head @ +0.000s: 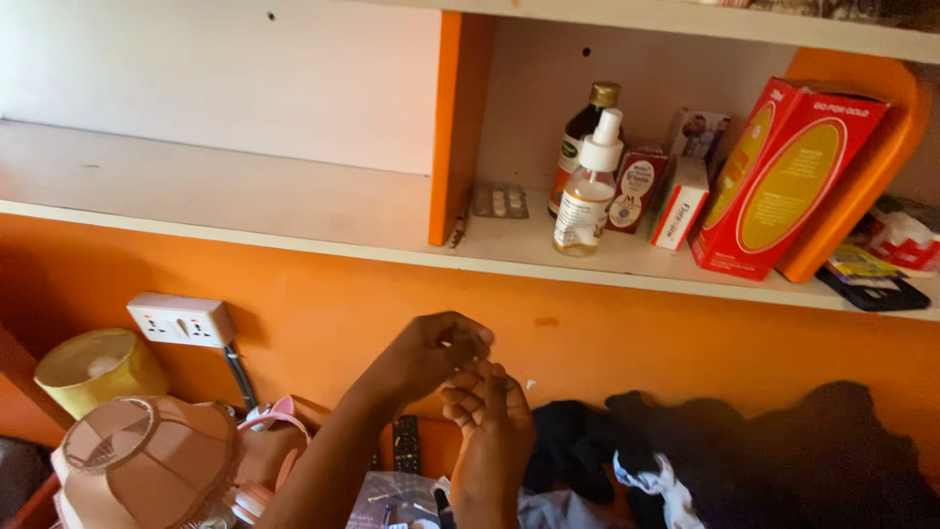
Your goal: The person removes various items from a wall-mounted shelf, including remote controls, a perfume bottle, a plastic bag with a photo, a small black container, a card, a pen, a spray bottle, blister packs, and boxes. They place each item on the surface below the shelf.
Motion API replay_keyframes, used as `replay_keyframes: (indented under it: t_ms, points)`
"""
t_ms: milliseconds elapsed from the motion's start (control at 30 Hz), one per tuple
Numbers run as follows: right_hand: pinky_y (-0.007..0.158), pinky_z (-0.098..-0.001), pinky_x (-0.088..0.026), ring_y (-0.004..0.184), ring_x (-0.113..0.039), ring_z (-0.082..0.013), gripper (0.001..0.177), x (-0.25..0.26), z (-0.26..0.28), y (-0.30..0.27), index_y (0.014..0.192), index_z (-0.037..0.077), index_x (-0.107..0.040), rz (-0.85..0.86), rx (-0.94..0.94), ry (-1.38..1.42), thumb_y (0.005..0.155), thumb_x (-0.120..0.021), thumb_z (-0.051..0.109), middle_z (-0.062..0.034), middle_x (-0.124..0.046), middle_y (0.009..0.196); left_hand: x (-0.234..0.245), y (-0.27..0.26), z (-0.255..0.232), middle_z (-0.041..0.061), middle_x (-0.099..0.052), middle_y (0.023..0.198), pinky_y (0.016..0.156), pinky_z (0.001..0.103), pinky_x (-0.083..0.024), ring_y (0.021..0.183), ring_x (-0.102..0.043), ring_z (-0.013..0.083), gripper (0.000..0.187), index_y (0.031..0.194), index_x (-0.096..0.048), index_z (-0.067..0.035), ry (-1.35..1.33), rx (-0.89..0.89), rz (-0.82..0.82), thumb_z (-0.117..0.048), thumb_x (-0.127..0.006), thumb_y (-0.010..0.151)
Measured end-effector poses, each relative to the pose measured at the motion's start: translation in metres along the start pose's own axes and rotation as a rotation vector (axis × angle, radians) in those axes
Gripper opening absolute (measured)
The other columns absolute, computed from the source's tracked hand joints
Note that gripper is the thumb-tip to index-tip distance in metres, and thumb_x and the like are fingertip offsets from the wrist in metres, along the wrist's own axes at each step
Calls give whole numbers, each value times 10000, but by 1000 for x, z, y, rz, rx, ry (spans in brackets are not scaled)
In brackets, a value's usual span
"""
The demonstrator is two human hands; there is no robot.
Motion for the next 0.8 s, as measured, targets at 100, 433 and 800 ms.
replay_keyframes:
  t_ms: [100,433,800]
  points:
    - [632,-309,-503,672,-663,-181,305,-10,-7,-7,1014,4,-650,3,-40,16,989,-599,303,-116,-712,785,-1,-1,-9,72,-750,891,773,303,-584,820,-710,140,309,1091,-713,6,150,27,119,-263,-689,941]
    - [632,-287,-539,668,-657,-164,92,-59,49,-8,971,27,-640,59,330,6,918,-564,32,-65,-703,831,23,-8,-51,56,-750,891,723,314,-577,816,-715,148,306,1033,-736,-65,269,88,215,-328,-663,896]
    - [751,-229,-507,882,-622,-97,98,-64,138,4,1063,47,-629,3,920,-156,977,-676,47,-40,-676,990,21,-25,-45,74,-749,1020,788,315,-566,894,-702,165,470,1153,-663,-54,-105,-58,57,-460,-641,917]
Point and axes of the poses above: each hand's wrist, its own y-axis towards the middle knuckle, its own x-axis out of the back of the hand, z = x × y, the point moved 5 cm from there along y, towards the middle knuckle
